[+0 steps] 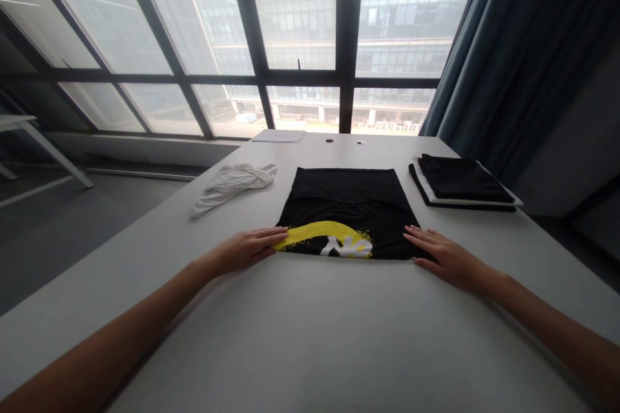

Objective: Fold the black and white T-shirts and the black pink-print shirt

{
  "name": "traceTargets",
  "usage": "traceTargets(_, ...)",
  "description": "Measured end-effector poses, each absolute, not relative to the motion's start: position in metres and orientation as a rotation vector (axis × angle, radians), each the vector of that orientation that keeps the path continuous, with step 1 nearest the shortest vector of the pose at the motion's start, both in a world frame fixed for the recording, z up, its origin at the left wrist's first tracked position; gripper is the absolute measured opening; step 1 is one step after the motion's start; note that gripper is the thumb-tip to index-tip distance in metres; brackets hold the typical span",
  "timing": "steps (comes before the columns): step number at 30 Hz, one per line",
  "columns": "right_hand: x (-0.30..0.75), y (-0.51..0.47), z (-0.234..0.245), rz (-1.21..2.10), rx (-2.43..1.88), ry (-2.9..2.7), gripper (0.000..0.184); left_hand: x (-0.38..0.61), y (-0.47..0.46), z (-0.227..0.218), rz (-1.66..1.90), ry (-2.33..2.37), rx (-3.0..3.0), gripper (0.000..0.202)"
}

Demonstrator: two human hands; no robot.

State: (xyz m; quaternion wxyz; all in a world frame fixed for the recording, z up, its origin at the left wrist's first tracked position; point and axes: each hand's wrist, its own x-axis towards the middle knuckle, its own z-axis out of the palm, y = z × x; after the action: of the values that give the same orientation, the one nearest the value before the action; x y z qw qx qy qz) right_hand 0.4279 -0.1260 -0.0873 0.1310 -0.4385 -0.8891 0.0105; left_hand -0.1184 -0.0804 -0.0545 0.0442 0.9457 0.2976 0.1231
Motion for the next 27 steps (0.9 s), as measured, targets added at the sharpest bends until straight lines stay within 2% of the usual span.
traceTargets(5,0.432,-0.131,-0.082,-0.248,-1.036,-2.624,0.041,-0.127,-0.081,-0.058,0.431,0.883,2.997,0.056)
traceTargets(10,0.430,-0.140,-0.081,-0.330,-1.030,-2.592,0.040,-0.127,-0.080,-0.053,0.403,0.844,3.042,0.060)
traceTargets(18,0.422,-0.149,-0.092,-0.259,-1.285,-2.362,0.038,-0.119,-0.074,-0.063,0.539,0.941,3.019,0.040)
traceTargets(23,0.420,-0.151,-0.090,-0.270,-1.277,-2.324,0.028,-0.116,-0.074,-0.064,0.640,0.873,2.961,0.030)
traceTargets(27,0.419,-0.159,-0.080,-0.091,-1.169,-2.272,0.016,-0.112,-0.091,-0.049,0.681,0.790,2.757,0.023)
